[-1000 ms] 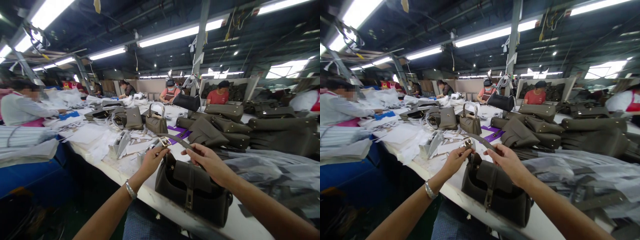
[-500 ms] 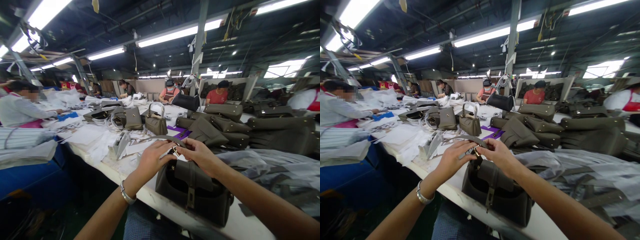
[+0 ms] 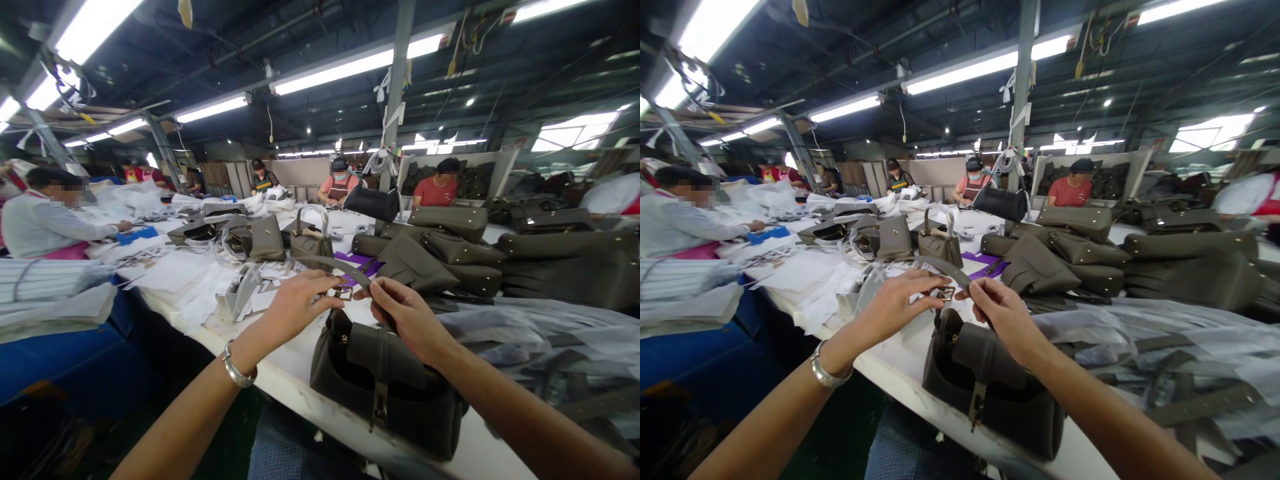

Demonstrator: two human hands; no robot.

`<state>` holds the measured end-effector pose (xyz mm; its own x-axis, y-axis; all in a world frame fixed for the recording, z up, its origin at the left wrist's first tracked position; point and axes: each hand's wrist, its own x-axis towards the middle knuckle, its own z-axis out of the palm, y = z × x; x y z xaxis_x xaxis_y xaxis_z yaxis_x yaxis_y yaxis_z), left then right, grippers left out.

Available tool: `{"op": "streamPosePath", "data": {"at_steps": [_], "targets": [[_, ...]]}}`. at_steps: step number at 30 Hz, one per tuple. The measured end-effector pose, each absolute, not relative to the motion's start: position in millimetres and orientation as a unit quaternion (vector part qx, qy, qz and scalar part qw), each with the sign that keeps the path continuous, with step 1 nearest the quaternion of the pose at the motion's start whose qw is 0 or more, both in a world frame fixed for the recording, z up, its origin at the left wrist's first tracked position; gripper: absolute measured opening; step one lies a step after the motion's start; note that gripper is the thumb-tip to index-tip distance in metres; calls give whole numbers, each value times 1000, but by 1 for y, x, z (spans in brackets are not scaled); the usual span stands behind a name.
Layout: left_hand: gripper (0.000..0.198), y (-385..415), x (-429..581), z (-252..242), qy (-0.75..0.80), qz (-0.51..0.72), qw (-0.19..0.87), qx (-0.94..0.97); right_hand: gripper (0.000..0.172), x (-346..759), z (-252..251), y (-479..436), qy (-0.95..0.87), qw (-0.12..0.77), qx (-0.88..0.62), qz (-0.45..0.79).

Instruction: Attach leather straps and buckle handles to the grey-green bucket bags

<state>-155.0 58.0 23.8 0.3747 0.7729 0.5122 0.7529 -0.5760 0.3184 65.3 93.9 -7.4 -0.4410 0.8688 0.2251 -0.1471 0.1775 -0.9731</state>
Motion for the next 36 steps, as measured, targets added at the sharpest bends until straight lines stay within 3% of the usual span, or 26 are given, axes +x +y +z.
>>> {"op": "streamPosePath", "data": {"at_steps": [3,6,9,18,27,36], "targets": [[29,61,-163,1,474,467,177,726,25,75,-19,90,-607,455,-288,585],[26,65,-165,-28,420,627,354,552,26,86,-31,86,-615,421,-301,595],[26,67,-161,-51,333,711,456,420,30,92,-39,84,-641,373,-317,591],[32,70,-151,-60,263,748,495,355,38,103,-45,87,-691,278,-367,557],[27,70,-153,-61,269,740,490,374,42,111,-39,86,-689,283,-402,532],[35,63,-141,-50,296,708,484,420,48,88,-34,91,-704,273,-339,561]]}}
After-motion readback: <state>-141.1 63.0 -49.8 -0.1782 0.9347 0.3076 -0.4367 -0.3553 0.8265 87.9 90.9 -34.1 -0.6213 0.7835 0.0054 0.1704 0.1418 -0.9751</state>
